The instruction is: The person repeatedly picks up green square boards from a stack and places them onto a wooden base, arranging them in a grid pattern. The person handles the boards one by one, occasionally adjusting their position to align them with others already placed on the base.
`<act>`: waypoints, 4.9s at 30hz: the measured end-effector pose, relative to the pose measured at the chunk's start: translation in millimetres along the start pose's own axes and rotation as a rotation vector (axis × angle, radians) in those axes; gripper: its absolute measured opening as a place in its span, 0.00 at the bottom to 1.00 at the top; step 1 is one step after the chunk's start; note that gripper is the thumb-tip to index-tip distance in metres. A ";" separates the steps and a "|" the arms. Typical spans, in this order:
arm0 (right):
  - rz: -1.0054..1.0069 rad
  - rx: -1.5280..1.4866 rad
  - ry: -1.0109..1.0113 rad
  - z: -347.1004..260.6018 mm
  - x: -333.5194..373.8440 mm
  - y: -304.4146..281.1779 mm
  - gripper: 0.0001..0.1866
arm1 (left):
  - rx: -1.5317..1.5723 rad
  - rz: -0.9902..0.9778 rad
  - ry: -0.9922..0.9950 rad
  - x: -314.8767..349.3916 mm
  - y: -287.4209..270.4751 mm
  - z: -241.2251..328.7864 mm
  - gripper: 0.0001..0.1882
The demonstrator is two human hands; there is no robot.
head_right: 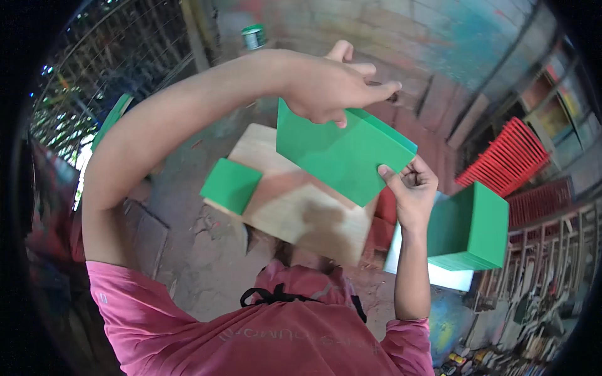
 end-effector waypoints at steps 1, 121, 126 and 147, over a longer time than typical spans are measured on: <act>-0.012 0.030 0.000 14.1 -1.1 27.2 0.12 | -0.001 -0.026 -0.009 21.3 9.6 -13.9 0.44; 0.127 -0.232 1.210 414.4 -111.8 304.3 0.55 | 1.682 2.052 -2.395 459.3 600.7 353.6 0.49; 0.177 0.080 1.063 415.0 -115.8 288.3 0.61 | 1.735 2.019 -2.325 480.7 602.8 333.3 0.48; -1.086 0.729 1.575 229.9 243.9 54.8 0.26 | 2.583 0.405 -2.135 443.5 683.9 272.2 0.32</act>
Point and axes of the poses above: each hand's wrist, its own x-axis away from the middle knuckle, its own y-axis out of the palm, z = x × y, the point moved 3 cm from there along -x, towards the middle knuckle, and after that the axes turned 9 degrees about x, right-handed, at the moved point
